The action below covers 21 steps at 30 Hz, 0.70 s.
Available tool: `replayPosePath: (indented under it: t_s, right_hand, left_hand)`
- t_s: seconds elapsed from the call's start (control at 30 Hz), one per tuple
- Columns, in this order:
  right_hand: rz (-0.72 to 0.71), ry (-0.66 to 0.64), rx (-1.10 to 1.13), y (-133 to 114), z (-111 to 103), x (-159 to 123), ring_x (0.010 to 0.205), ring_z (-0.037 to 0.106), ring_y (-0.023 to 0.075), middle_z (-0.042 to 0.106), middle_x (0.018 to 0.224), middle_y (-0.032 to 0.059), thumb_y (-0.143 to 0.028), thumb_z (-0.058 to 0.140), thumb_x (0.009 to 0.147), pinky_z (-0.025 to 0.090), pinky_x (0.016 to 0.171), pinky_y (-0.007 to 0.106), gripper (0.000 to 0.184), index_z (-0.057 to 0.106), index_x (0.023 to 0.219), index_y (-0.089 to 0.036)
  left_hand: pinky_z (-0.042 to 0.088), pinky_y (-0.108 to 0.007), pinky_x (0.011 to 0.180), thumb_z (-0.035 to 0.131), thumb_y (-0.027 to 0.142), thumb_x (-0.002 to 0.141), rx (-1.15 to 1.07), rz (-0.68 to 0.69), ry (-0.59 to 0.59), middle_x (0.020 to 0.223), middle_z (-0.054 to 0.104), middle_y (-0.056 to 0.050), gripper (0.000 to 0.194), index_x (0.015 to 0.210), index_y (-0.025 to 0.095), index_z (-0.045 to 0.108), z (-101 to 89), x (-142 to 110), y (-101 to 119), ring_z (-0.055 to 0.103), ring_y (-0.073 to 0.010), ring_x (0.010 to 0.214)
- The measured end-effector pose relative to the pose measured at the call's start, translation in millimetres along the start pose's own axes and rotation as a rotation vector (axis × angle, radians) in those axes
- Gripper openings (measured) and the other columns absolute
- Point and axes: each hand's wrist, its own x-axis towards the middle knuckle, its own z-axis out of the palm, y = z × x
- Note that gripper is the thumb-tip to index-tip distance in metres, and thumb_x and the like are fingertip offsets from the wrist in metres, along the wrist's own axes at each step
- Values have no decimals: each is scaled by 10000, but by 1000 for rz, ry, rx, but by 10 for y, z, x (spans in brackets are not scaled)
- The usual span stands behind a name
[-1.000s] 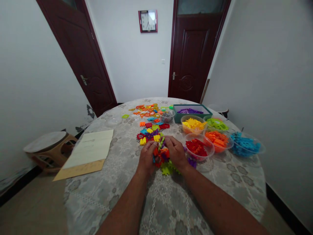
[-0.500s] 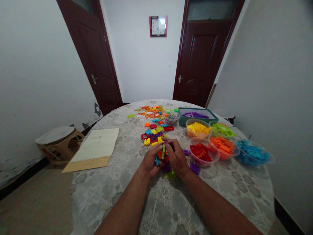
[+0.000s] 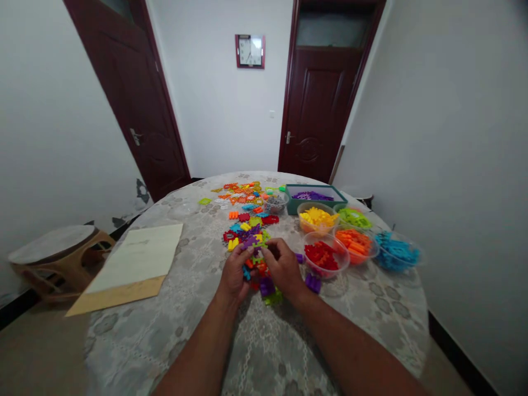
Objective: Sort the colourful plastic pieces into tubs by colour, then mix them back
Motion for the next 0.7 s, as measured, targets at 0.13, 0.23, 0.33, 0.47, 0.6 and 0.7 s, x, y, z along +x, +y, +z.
replayPosePath:
  t_s: [0.13, 0.23, 0.33, 0.47, 0.6, 0.7]
  right_hand:
    - [30, 44, 46, -65, -15, 32, 856, 672, 188, 718, 912, 1, -354, 636, 937, 532, 803, 312, 164, 658, 1041, -229]
    - [39, 58, 86, -147, -84, 85, 775, 654, 171, 697, 879, -10, -359, 644, 926, 539, 713, 293, 171, 661, 1044, -236]
    - [66, 26, 166, -293, -236, 142, 651, 638, 147, 674, 845, -22, -372, 633, 926, 536, 598, 272, 217, 647, 1098, -239]
    - [40, 32, 125, -459, -705, 275, 659, 653, 152, 688, 889, -6, -381, 623, 922, 558, 586, 278, 269, 662, 1151, -247]
    - [-79, 264, -192, -410, -1526, 617, 772, 677, 188, 747, 976, 38, -404, 648, 901, 572, 712, 325, 325, 710, 1162, -221]
    - [-62, 423, -523, -263, -2169, 976, 893, 705, 214, 782, 1032, 88, -363, 636, 895, 555, 854, 347, 332, 734, 1144, -166]
  left_hand:
    - [397, -156, 356, 906, 219, 679, -48, 12, 35, 663, 588, 76, 397, 901, 195, 578, -13, 52, 45, 531, -73, 462]
    - [405, -163, 367, 894, 199, 680, -65, 2, 34, 702, 630, 57, 390, 914, 194, 583, -18, 69, 84, 579, -92, 495]
    - [428, -175, 391, 902, 206, 682, -58, -7, -6, 771, 681, 29, 407, 956, 197, 601, -18, 53, 111, 623, -113, 537]
    - [443, -182, 409, 900, 186, 687, -97, 6, 8, 805, 696, 23, 400, 955, 210, 605, -3, 4, 154, 655, -132, 605]
    - [451, -182, 408, 899, 193, 693, -117, 4, -33, 800, 697, 7, 386, 965, 214, 626, 28, -49, 204, 662, -149, 640]
    - [442, -181, 401, 903, 212, 697, -114, -12, -63, 797, 702, -6, 376, 964, 210, 638, 39, -55, 197, 641, -141, 609]
